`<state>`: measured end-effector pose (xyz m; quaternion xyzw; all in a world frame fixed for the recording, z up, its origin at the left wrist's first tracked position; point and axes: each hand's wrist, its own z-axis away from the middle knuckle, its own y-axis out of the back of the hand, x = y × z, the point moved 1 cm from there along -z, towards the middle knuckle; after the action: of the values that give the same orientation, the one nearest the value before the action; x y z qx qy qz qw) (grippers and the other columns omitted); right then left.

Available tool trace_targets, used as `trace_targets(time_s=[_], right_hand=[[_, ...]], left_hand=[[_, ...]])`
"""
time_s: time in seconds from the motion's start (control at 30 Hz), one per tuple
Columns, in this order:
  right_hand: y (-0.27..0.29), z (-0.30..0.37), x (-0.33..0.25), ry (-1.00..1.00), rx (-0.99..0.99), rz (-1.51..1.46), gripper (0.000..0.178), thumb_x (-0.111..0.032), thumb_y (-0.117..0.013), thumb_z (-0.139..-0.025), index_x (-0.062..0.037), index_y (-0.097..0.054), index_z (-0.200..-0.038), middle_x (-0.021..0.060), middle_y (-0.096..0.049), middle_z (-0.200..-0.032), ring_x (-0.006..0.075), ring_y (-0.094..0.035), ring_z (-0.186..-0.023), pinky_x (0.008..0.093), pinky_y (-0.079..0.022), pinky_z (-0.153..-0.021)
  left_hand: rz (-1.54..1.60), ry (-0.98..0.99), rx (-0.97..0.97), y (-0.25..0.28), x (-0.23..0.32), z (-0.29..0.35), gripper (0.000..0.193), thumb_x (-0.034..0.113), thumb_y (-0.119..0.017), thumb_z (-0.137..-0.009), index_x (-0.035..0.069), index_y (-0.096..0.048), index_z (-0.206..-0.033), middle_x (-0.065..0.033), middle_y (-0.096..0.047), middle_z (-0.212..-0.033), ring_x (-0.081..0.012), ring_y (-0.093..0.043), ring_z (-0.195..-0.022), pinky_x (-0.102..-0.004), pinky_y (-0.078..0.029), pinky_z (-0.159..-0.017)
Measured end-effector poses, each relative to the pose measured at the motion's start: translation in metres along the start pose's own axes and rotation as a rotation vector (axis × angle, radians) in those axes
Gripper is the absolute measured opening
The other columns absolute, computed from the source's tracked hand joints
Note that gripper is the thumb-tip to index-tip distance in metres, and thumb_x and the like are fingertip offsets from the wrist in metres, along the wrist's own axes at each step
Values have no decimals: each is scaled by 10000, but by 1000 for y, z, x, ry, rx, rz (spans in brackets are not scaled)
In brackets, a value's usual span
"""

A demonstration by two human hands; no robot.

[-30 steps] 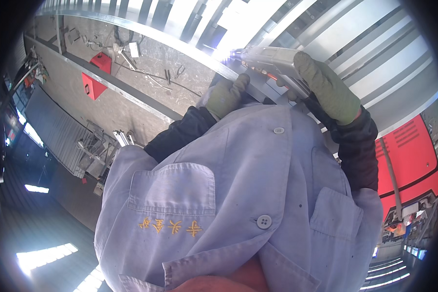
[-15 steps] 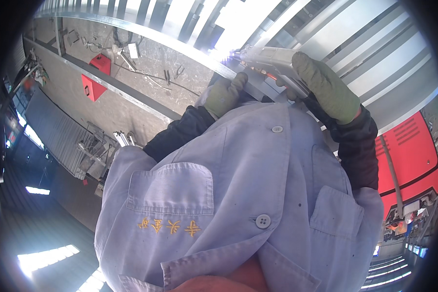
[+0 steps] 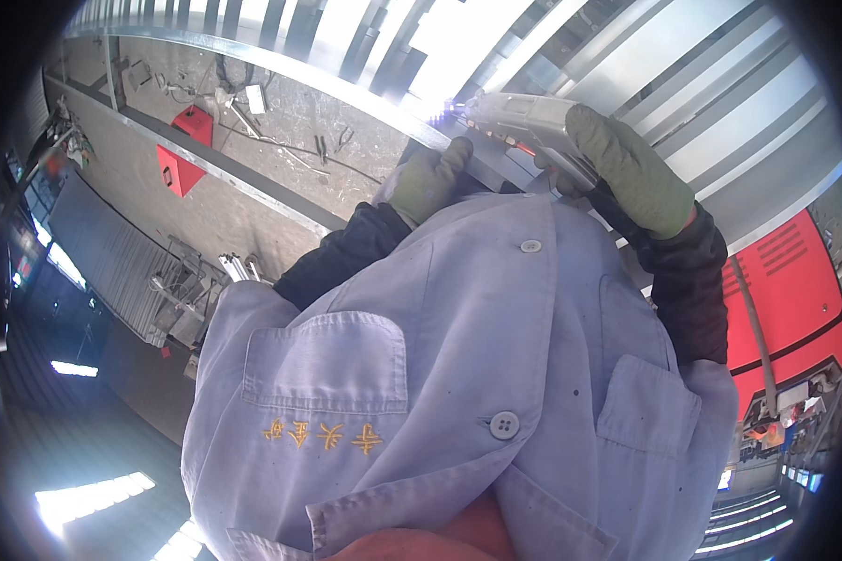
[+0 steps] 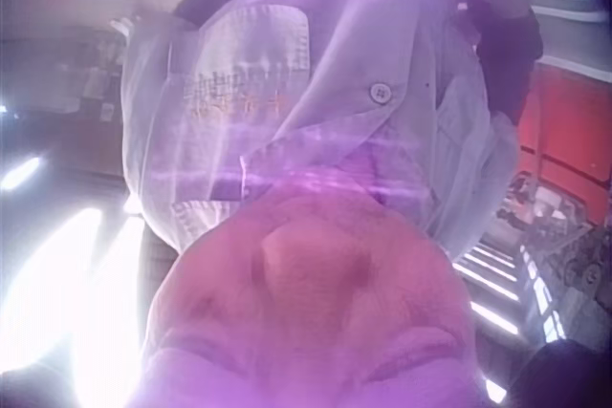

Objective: The person positions a long metal bar onto a curved metal frame and uses a handheld welding tool to weld the bar to the frame. The person repeats this process for multiple bars, moving along the frame to weld each one in place.

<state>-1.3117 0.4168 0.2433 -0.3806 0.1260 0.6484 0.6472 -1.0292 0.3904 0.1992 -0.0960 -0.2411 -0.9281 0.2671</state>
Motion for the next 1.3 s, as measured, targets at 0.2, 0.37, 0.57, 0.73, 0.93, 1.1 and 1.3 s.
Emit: trace_targets(time_s=[0.2,0.37,0.57,0.73,0.93,1.1,1.3], right_hand=[[2,6,-3,-27,-14,-51,764,-641,-392,-1109,-3,-602,-1472,58,-697,-1019,123,-600,-838,282,-500,-764],[-2,7,-6,-39,21,-80,781,-657,-392,-1102,-7,-605,-1478,43,-689,-1002,120,-566,-809,282,-475,-729],[-3,8,-5,-26,8,-59,823,-692,-380,-1088,-7,-598,-1488,45,-695,-1010,114,-564,-809,266,-471,-730],[-1,11,-7,-49,-15,-67,848,-711,-375,-1080,-5,-586,-1500,50,-696,-1029,116,-561,-813,266,-479,-738],[1,12,1,-27,0,-114,827,-684,-415,-1084,12,-574,-1501,87,-718,-1138,143,-642,-916,276,-522,-808],[13,36,8,-80,83,-176,890,-725,-446,-1053,37,-546,-1500,127,-727,-1164,166,-688,-965,284,-554,-791],[35,65,13,-32,344,-310,822,-697,-445,-1027,29,-609,-1378,126,-738,-1043,165,-669,-802,283,-543,-731]], left_hand=[[-52,12,-2,2,4,2,753,665,-584,-1019,-64,-771,-987,-287,-761,-896,-431,-751,-888,-495,-568,-804],[-75,28,-22,0,0,-1,743,670,-563,-1026,-42,-774,-1040,-283,-766,-942,-429,-751,-934,-497,-573,-839],[-48,33,-12,-4,-8,-3,747,688,-560,-1019,-26,-778,-1033,-287,-763,-953,-447,-742,-956,-503,-569,-852],[-15,34,-6,-11,-21,-11,763,691,-580,-1010,-44,-773,-943,-303,-744,-890,-463,-733,-911,-505,-562,-817],[-13,26,-13,-7,-16,-8,765,690,-593,-1004,-50,-764,-914,-298,-739,-859,-462,-730,-882,-507,-559,-791],[90,-26,0,-9,-14,-5,754,664,-598,-1015,-72,-751,-954,-297,-742,-873,-432,-738,-887,-488,-564,-808],[25,-19,-14,-5,-12,-2,734,647,-598,-1022,-70,-748,-978,-304,-745,-908,-451,-733,-922,-498,-561,-829]])
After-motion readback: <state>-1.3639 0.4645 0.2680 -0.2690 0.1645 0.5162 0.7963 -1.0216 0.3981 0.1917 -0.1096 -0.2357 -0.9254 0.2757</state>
